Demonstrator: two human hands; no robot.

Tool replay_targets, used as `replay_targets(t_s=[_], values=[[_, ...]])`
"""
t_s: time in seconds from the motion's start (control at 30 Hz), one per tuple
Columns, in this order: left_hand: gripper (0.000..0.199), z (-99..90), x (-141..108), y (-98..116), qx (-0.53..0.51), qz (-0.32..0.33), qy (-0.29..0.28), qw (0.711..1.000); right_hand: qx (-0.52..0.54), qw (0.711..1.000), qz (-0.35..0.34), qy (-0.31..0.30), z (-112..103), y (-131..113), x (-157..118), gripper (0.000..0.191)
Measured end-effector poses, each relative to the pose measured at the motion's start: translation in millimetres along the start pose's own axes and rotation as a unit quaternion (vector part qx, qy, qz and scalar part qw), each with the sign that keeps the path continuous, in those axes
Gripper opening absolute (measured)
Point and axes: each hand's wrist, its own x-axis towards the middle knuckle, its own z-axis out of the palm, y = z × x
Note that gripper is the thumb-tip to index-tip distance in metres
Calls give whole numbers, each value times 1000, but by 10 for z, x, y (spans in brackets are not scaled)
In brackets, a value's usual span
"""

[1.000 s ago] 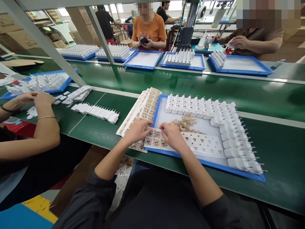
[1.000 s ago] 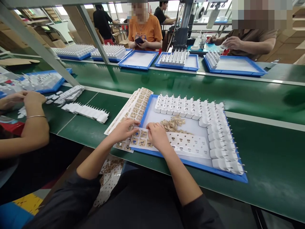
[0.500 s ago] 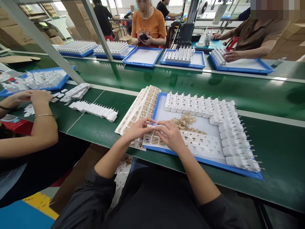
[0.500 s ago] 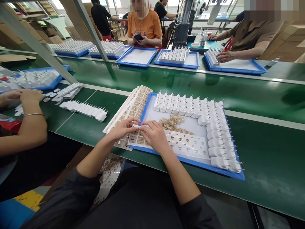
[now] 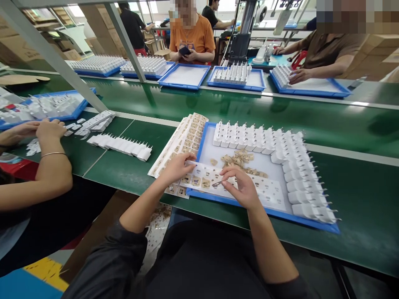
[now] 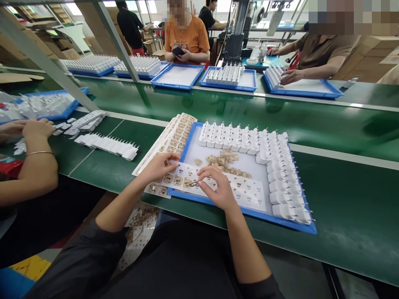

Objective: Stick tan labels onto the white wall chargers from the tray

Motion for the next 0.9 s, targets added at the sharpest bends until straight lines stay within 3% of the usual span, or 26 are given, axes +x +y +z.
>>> replay_targets(t_s=[0.13, 0.3, 0.4, 0.6, 0.9], values=[[35, 9, 306, 174, 176, 91, 46, 979, 13, 999, 23, 48, -44, 72, -84, 5], [57, 236, 952, 433, 221, 133, 61, 964, -26, 997, 22, 64, -16, 113, -118, 5], [55, 426, 1166, 469, 246, 144, 68, 956, -40, 997, 23, 64, -24, 109, -150, 5], [29, 577, 1153, 429, 272, 172, 85, 943, -78, 995, 18, 61, -15, 85, -156, 8], [28, 388, 1105, 293, 205, 119, 65, 969, -78, 994, 23, 67, 9, 96, -173, 8]])
